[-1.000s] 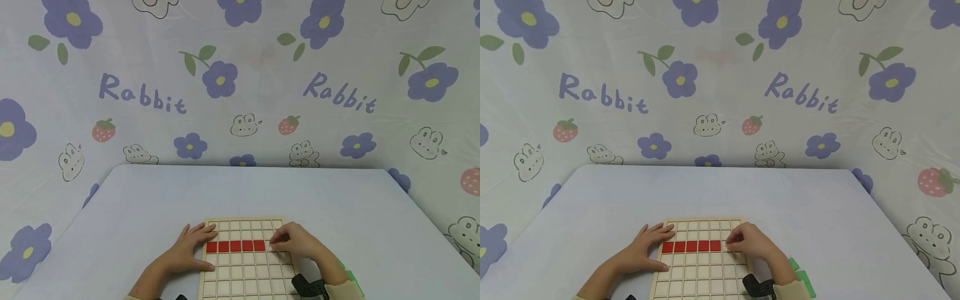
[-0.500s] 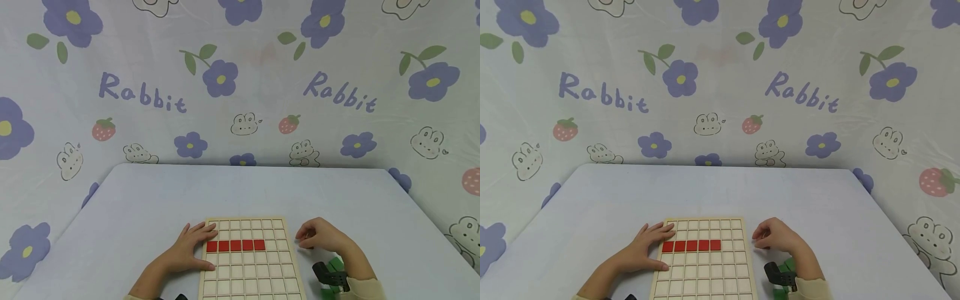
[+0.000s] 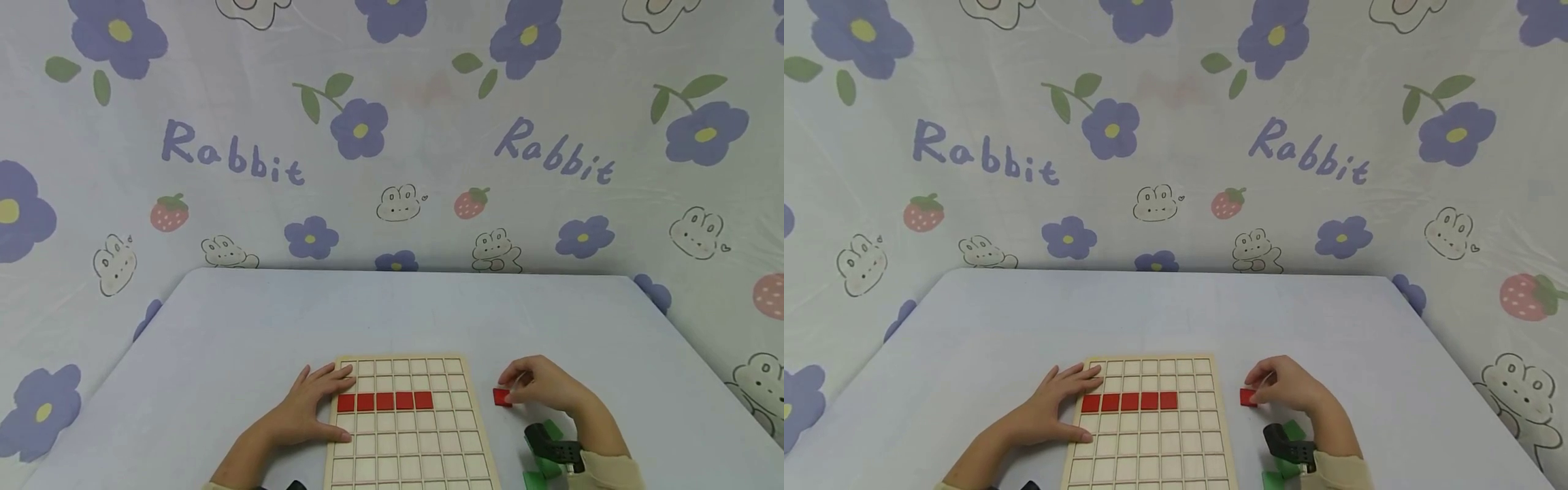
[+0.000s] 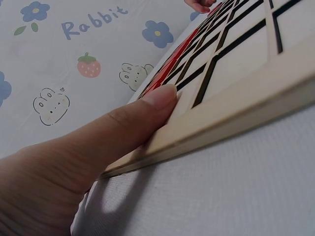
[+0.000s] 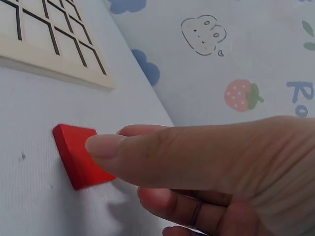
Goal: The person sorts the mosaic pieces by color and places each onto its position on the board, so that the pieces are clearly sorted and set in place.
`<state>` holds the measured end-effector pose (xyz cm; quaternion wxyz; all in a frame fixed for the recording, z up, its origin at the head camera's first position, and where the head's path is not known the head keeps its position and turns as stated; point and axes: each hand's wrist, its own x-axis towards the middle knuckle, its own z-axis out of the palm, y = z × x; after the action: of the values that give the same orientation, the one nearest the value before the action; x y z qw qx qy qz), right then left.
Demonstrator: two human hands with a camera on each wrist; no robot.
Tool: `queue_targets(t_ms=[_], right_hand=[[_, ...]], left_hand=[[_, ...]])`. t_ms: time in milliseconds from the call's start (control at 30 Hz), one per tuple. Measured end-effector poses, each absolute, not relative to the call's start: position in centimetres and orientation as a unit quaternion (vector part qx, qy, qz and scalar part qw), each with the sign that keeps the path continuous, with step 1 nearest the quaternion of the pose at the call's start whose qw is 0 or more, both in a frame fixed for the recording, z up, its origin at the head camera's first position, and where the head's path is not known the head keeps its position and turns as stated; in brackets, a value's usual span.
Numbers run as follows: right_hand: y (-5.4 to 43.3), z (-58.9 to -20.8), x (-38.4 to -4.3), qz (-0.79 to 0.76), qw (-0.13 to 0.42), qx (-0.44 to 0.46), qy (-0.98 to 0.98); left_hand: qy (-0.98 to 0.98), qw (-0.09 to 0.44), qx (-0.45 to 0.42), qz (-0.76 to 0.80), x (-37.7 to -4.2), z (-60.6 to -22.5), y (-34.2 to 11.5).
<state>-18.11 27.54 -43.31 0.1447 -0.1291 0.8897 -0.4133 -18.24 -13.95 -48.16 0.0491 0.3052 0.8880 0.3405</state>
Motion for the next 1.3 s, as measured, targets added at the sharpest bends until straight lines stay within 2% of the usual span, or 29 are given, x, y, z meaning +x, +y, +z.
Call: queue_targets(t_ms=[467,1300], right_hand=[[29.0,-45.0,-18.6,-0.454,0.178,-0.116,0.865],[29.1,-45.1,-19.1,-0.454,0.160,-0.135,0.866]], left_hand=[[0.888,0.049,0.304,0.341,-18.3,-48.2,-13.9],[0.889,0.049,0.302,0.340,-18.4,-48.4,-13.8]])
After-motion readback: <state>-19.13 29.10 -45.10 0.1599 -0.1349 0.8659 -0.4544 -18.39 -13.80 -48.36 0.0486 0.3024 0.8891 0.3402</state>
